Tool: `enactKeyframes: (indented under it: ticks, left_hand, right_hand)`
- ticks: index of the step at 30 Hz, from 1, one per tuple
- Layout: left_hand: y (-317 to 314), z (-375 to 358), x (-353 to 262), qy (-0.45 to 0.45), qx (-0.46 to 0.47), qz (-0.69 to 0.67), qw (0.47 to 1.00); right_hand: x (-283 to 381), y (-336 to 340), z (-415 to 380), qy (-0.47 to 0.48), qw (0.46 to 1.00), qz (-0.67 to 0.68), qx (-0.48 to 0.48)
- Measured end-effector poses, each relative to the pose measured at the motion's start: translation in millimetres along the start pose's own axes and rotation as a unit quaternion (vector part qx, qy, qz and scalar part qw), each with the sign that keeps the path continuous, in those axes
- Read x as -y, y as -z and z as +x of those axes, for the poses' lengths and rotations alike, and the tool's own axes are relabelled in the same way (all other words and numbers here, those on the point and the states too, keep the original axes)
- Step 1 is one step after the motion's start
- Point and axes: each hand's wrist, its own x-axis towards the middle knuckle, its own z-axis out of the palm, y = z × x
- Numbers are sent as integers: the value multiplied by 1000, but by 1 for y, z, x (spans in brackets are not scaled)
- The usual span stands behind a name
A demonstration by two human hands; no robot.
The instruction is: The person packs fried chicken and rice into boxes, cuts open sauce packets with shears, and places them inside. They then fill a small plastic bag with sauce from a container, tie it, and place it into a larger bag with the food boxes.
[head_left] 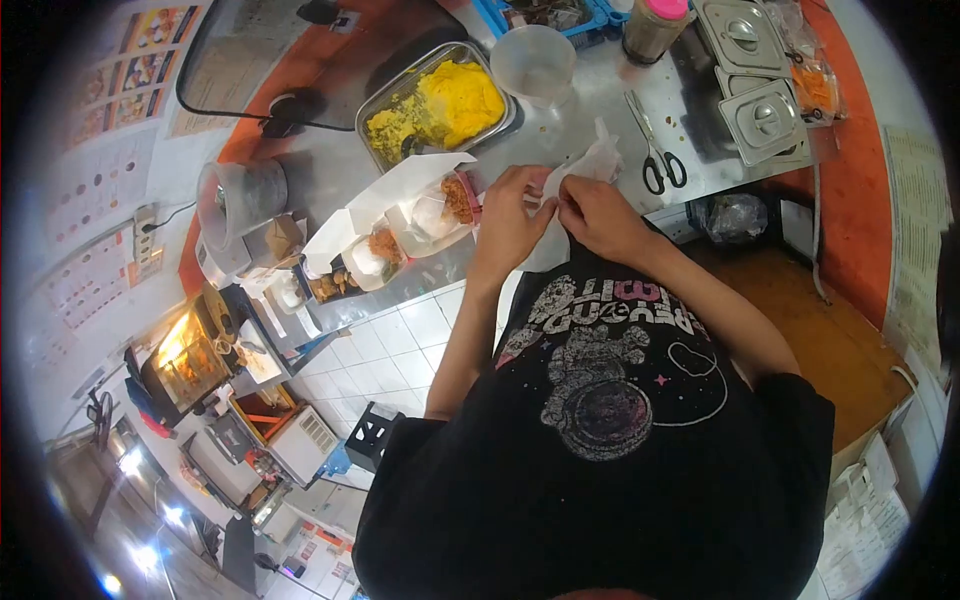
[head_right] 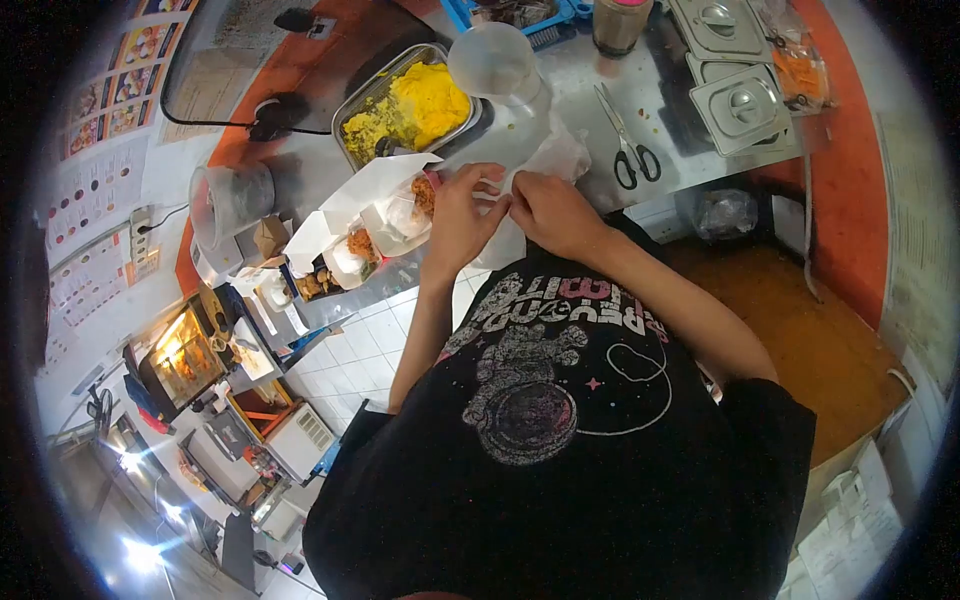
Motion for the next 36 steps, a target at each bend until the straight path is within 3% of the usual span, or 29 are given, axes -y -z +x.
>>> enactKeyframes:
  ticks: [4, 10, 15, 19, 23, 25, 30, 32, 34, 36]
  left_hand:
    - [-2, 11, 7, -21, 36, 0, 999]
    - [-16, 15, 11, -49, -39, 59, 996]
    - [-16, 13, 27, 42, -4, -73, 996]
    - [-19, 11, 24, 23, 11, -73, 997]
    - [-21, 5, 9, -27, -36, -11, 999]
    - [-26, 5, 8, -29, -54, -16, 998]
    - [-42, 9, 14, -25, -220, -4, 975]
    - [-41, 6, 15, 3, -226, 10, 974]
    - [-40, 6, 13, 71, -206, -67, 974]
    - [-37, 5, 9, 66, -186, -58, 979]
  right_hand:
    - [-3, -1, 1, 39, 999, -22, -16]
    - [1, 5, 4, 5, 999, -23, -44]
    - [9, 10, -2, -56, 994, -54, -72]
    - [1, 0, 3, -45, 993, -65, -91]
    - [1, 2, 1, -84, 994, -59, -36]
    - [-6, -1, 2, -24, 991, -84, -98]
    - [-5, 13, 3, -29, 983, -118, -140]
    - [-5, 18, -3, -32, 981, -115, -154]
    - [-4, 23, -7, -80, 985, -62, -141]
    - [-2, 28, -11, -66, 985, -53, -150]
